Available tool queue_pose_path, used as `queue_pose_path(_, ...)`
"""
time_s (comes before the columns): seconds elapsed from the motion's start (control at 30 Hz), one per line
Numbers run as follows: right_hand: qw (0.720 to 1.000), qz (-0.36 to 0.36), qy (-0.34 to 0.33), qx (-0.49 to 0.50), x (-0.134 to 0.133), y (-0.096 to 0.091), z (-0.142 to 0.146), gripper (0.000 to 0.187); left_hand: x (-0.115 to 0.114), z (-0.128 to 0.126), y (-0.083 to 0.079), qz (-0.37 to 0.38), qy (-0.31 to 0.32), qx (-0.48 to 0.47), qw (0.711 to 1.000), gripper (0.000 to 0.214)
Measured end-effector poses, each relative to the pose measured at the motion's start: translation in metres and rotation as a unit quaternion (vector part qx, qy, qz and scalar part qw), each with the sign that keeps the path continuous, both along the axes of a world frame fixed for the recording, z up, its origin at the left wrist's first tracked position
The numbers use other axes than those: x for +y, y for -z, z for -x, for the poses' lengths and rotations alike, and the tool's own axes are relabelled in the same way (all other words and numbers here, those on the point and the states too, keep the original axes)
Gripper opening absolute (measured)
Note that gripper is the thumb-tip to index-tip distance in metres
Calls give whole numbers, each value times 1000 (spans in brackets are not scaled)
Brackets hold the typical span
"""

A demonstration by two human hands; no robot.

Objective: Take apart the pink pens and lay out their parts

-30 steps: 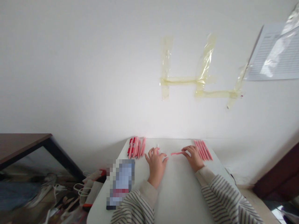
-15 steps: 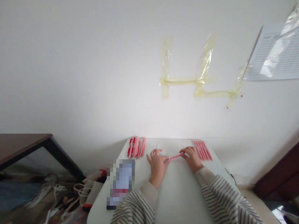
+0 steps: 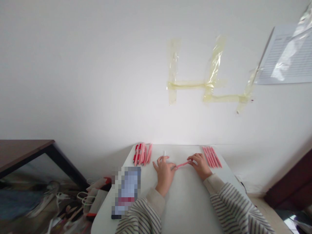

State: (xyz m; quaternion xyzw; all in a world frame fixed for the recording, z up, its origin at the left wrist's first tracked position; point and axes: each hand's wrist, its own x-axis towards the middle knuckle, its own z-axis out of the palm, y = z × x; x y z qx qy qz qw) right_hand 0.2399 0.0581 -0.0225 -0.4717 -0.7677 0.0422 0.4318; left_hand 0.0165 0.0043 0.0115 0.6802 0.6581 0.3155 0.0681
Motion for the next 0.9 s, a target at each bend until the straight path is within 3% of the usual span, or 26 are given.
queue_pose_path(0.53,1000,25,4,7,3,1,-5,32,-2,1,-4,-1,-2,12,1000,7)
queue_pose_path(0.9,999,5,38,20,5,1,-14,33,0,8,-7,-28,-56,25,998,6)
